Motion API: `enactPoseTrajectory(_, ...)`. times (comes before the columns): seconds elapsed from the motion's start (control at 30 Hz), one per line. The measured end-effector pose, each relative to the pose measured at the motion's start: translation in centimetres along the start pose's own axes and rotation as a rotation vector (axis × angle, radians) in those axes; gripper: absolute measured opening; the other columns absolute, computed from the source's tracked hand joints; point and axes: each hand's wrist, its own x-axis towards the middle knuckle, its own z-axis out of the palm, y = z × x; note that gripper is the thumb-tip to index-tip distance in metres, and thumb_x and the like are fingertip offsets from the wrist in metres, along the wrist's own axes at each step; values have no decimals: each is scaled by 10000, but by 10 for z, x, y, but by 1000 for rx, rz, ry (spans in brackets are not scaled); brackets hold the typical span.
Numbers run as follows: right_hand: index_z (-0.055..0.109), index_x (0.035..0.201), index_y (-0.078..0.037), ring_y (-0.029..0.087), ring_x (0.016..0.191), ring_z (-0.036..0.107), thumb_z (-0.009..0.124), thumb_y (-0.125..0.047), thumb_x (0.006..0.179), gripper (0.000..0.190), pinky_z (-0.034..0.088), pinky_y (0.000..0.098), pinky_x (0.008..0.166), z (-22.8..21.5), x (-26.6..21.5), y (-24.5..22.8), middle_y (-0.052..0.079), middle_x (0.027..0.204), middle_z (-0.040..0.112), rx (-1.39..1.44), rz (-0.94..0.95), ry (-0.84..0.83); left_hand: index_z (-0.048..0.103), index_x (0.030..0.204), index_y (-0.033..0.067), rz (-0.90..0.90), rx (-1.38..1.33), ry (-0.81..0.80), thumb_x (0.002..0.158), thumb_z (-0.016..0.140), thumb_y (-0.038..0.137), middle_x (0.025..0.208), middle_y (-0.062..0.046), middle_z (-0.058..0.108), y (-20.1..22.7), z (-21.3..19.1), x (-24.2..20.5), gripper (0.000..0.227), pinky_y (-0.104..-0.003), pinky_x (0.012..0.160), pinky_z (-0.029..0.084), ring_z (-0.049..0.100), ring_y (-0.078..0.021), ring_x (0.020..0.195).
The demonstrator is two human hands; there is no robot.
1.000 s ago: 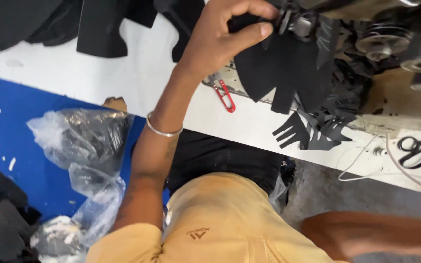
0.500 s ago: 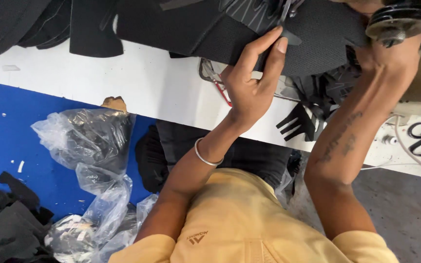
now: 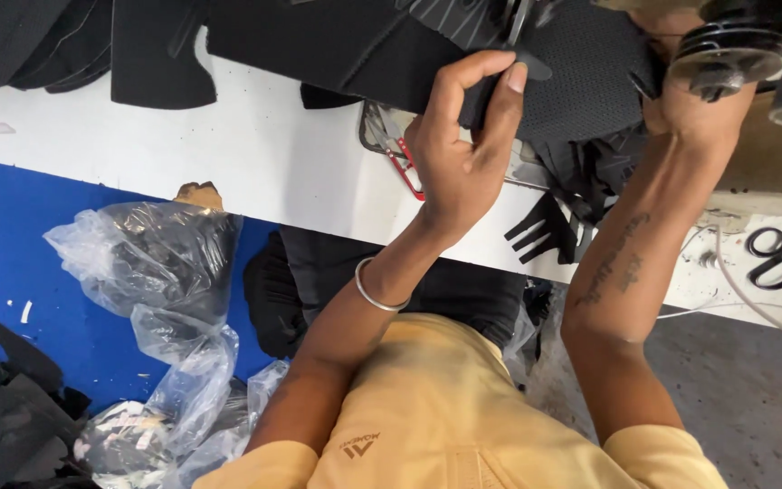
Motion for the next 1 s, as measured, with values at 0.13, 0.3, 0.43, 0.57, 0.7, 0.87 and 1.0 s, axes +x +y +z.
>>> enactPoseTrajectory(0.13, 696, 1104, 91, 282, 1085, 704, 561, 62, 1096, 139, 591, 405, 1009, 24, 15, -37, 214, 1139, 725, 84, 143, 125, 644, 1074, 6, -236, 56, -40, 969, 725, 35, 854, -53, 742, 5, -2, 12, 135, -216, 472, 402, 614, -59, 573)
enactPoseTrajectory(0.3, 630, 1161, -11, 174, 1009, 630, 817, 70, 920, 316, 560, 312, 950, 55, 29, -118, 59, 1078, 628, 435, 400, 527, 634, 1067, 68, -18, -29, -116, 996, 736, 7, 898, 7, 680, -12, -16, 30, 138, -178, 572, 493, 635, -33, 647)
enactPoseTrajectory(0.43, 641, 1384, 58, 180, 1160, 639, 767, 97, 900, 502, 475, 282, 1040, 74, 17, -174, 94, 1242, 662, 195, 369, 445, 619, 1031, 55, 31, 74, -234, 951, 774, -13, 905, -23, 657, -11, -43, 68, 187, -274, 850, 530, 627, -113, 874)
enactPoseTrajectory(0.57, 610, 1419, 50, 182, 1271, 610, 756, 129, 989, 462, 459, 296, 1144, 94, -7, -183, 107, 1390, 631, 194, 385, 447, 625, 1166, 28, -22, -16, -591, 998, 765, 60, 1130, -48, 676, -20, -59, 95, 221, -302, 988, 523, 660, -149, 1054)
enactPoseTrajectory(0.7, 519, 1504, 34, 180, 1316, 526, 739, 145, 994, 567, 415, 291, 1178, 108, -8, -181, 117, 1504, 529, 337, 398, 500, 675, 1226, 62, 71, 85, -608, 1007, 777, 114, 1191, -43, 731, -13, -58, 85, 247, -298, 1002, 515, 695, -152, 1107)
enactPoseTrajectory(0.87, 372, 1637, -15, 192, 1481, 392, 731, 176, 916, 828, 278, 282, 1286, 102, -19, -161, 81, 1583, 421, 288, 349, 462, 652, 1298, 55, -29, -22, -426, 1051, 737, 111, 1277, -67, 666, -18, -48, 55, 267, -297, 1115, 485, 631, -174, 1256)
enactPoseTrajectory(1.0, 255, 1672, -61, 211, 1509, 350, 785, 186, 862, 999, 219, 283, 1306, 89, -26, -151, 71, 1615, 378, 235, 296, 399, 643, 1340, 60, -50, -32, -393, 1061, 743, 132, 1331, -57, 682, -25, -45, 52, 305, -301, 1159, 449, 622, -168, 1323)
